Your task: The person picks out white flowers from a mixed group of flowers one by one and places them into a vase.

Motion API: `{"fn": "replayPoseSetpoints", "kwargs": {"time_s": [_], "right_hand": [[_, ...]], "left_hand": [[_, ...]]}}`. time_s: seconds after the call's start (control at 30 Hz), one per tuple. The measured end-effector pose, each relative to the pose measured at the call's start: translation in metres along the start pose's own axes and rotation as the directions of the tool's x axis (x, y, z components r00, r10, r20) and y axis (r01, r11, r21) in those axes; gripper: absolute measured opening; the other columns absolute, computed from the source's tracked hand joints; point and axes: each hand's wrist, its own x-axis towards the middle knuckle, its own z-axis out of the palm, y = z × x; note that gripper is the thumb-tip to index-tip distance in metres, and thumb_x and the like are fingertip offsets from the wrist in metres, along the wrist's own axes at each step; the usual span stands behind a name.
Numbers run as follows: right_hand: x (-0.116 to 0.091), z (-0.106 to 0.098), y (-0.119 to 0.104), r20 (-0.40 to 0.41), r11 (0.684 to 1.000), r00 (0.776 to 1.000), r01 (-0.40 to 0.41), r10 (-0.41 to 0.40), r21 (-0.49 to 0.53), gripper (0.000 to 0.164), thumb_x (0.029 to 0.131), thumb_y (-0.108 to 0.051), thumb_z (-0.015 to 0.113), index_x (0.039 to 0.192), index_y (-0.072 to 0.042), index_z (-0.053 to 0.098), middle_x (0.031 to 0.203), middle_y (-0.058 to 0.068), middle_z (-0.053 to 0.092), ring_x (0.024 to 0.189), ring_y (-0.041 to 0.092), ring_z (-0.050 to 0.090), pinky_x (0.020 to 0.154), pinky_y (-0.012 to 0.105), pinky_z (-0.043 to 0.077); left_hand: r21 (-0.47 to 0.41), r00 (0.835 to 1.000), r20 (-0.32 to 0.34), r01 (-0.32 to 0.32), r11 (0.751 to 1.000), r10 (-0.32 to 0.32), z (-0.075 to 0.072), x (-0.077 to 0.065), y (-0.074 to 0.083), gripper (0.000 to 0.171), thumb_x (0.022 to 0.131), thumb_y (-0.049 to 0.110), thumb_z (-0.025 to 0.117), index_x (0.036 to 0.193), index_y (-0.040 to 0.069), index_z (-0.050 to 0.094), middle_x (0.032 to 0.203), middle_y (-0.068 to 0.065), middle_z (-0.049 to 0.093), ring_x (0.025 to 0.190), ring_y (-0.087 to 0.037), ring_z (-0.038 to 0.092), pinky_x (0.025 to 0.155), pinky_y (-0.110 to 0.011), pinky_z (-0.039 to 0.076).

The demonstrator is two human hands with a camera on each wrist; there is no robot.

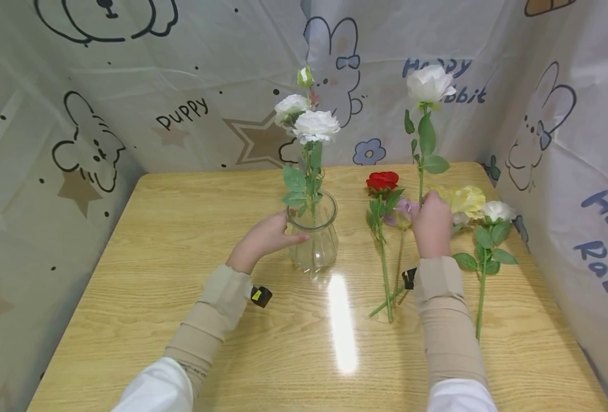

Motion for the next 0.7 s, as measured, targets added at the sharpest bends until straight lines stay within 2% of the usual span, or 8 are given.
{"fn": "replayPoseSetpoints", "kwargs": {"time_s": [0.2,0.53,0.7], "right_hand": [[0.006,-0.006,-0.017,-0.018,0.999,1.000,0.003,-0.002,0.033,0.015,0.082,-0.001,0.046,0.091,0.009,0.052,0.078,0.024,0.057,0.064,0.036,0.052,0.054,0.045,0.042],[0.014,-0.016,-0.054,-0.118,0.992,0.988,0.107,-0.098,0.072,0.013,0.081,0.000,0.049,0.088,0.009,0.054,0.075,0.023,0.059,0.063,0.035,0.054,0.058,0.044,0.045],[0.016,-0.019,-0.075,-0.135,0.986,0.986,0.115,-0.098,0.121,0.010,0.079,0.000,0.050,0.086,0.007,0.054,0.074,0.020,0.060,0.064,0.032,0.054,0.058,0.040,0.044]], "left_hand": [[-0.006,1.000,0.006,-0.004,1.000,0.004,0.000,0.000,0.001,0.069,0.082,0.034,0.065,0.140,0.023,0.030,0.138,-0.004,0.038,0.123,-0.023,0.039,0.099,-0.041,0.033],[-0.004,1.000,0.006,0.011,1.000,-0.011,0.000,0.000,0.000,0.068,0.081,0.034,0.065,0.140,0.023,0.032,0.137,-0.004,0.040,0.121,-0.023,0.040,0.099,-0.041,0.034],[0.005,1.000,0.010,0.014,1.000,-0.014,0.000,0.001,-0.001,0.068,0.081,0.036,0.064,0.139,0.022,0.032,0.136,-0.004,0.041,0.121,-0.024,0.041,0.098,-0.041,0.035]]}}
